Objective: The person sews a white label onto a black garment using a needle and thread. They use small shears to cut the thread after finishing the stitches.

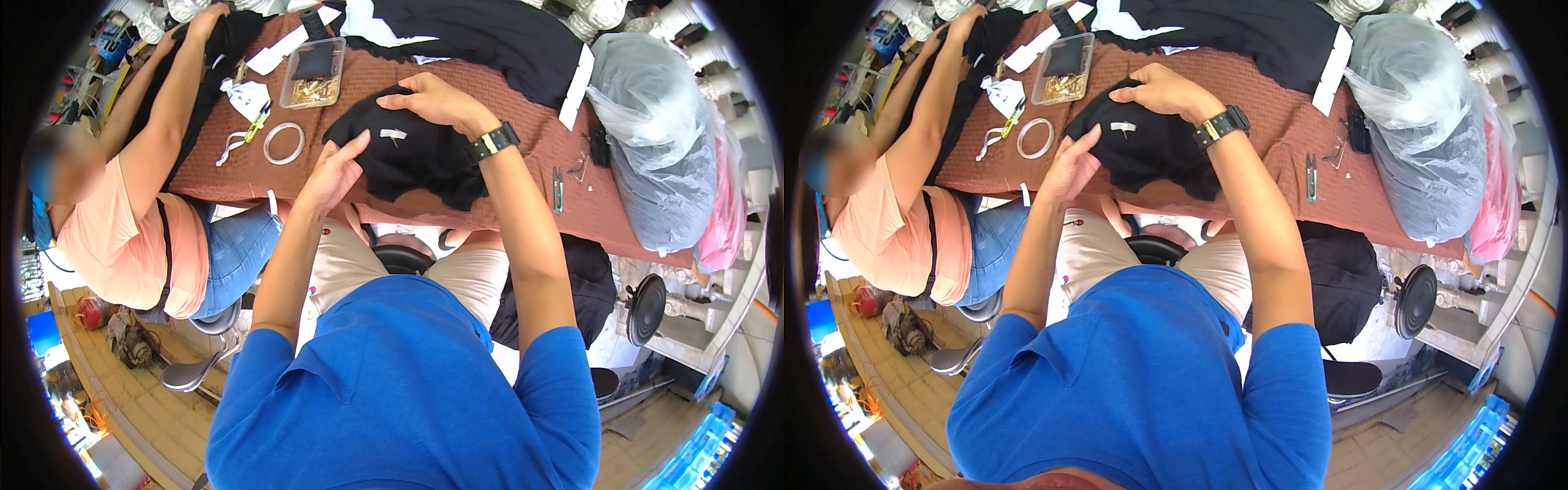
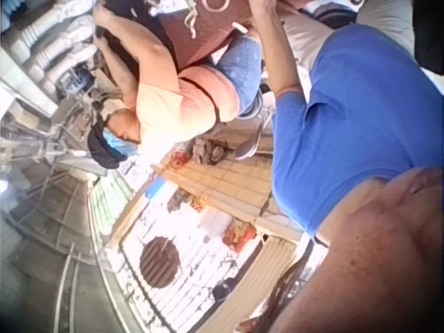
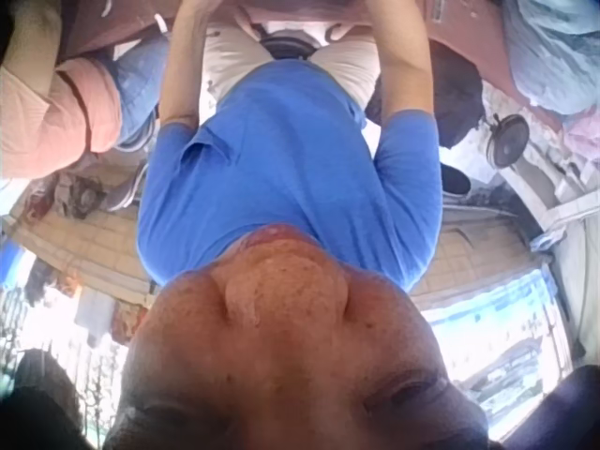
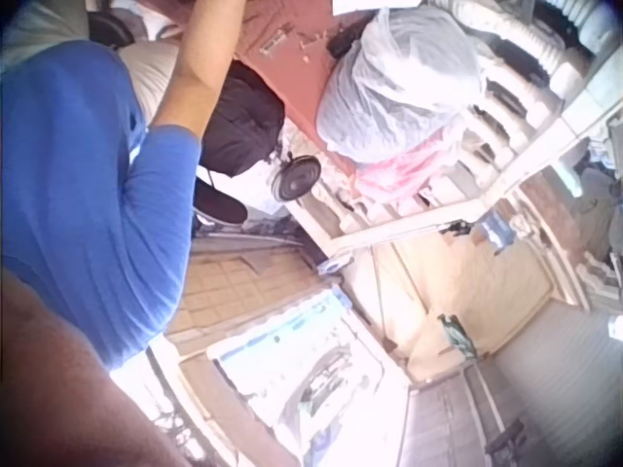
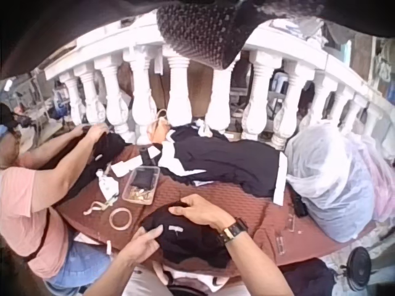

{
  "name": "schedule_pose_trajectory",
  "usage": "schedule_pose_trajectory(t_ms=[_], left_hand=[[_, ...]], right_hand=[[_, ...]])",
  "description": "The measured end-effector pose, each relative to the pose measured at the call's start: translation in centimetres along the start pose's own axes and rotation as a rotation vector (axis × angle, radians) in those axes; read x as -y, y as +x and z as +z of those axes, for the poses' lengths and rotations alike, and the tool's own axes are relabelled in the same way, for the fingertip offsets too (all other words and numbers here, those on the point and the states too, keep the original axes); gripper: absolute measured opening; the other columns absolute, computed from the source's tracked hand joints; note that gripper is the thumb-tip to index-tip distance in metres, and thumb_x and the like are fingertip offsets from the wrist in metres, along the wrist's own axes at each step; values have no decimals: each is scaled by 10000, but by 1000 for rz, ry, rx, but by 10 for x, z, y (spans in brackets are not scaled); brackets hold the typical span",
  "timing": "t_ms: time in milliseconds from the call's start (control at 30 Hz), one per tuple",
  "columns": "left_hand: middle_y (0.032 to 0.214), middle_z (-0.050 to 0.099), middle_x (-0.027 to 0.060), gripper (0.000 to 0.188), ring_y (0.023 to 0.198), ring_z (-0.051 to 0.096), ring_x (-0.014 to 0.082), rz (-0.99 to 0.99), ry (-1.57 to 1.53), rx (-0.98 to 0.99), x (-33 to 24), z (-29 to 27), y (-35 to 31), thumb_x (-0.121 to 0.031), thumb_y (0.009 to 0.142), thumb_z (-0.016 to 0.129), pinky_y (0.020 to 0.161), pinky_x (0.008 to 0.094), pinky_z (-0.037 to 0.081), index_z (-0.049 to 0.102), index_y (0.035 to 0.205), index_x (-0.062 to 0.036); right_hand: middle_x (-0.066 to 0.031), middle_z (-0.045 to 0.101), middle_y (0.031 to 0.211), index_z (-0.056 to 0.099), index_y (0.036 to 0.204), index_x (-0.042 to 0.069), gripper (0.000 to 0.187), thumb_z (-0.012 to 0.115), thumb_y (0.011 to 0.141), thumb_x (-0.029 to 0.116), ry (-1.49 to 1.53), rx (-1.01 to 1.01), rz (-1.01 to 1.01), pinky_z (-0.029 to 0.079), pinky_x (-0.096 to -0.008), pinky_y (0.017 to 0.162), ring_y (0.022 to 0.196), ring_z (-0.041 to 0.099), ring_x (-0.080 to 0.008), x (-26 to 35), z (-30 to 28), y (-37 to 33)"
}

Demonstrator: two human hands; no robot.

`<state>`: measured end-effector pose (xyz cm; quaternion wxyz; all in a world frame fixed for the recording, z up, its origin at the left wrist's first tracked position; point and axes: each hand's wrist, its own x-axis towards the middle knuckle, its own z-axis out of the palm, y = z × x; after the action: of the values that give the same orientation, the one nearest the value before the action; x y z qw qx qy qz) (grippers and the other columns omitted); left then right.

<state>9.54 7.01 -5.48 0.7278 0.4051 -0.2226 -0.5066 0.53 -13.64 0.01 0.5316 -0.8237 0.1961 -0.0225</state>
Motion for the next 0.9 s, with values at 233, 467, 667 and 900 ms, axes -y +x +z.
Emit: schedule_pose_trajectory(t_ms=[233,467,667,900], left_hand=[[1282,642,122,469,1124,668,211,-213,-23,-94,0,14,8,-212,990,641,948,356,568,503,1377,12],[1201,670,150,372,1074,689,228,-147,-148,-149,-14,13,5,-176,971,664,928,371,581,584,1249,57],[1129,692,130,333,1014,703,206,-43,6,-211,-26,8,-5,-200,972,671,887,347,588,616,1171,61],[1145,692,145,328,1010,705,219,-36,-120,-311,-5,37,-7,-195,968,677,887,358,590,616,1167,59]], right_hand=[[-66,711,1008,703,1075,-59,513,717,916,429,41,3,11,482,-274,874,958,617,-132,-27,7,6],[-26,677,998,707,1012,13,471,698,924,476,363,-134,-144,464,-266,887,956,580,-118,-61,19,-51],[31,686,929,703,1023,13,148,726,918,114,449,-64,-122,486,-238,804,860,592,-61,-73,-4,-68],[-102,632,1036,692,1119,91,284,748,845,137,-413,-881,-518,451,-375,917,998,561,-265,-32,-2,-56]])
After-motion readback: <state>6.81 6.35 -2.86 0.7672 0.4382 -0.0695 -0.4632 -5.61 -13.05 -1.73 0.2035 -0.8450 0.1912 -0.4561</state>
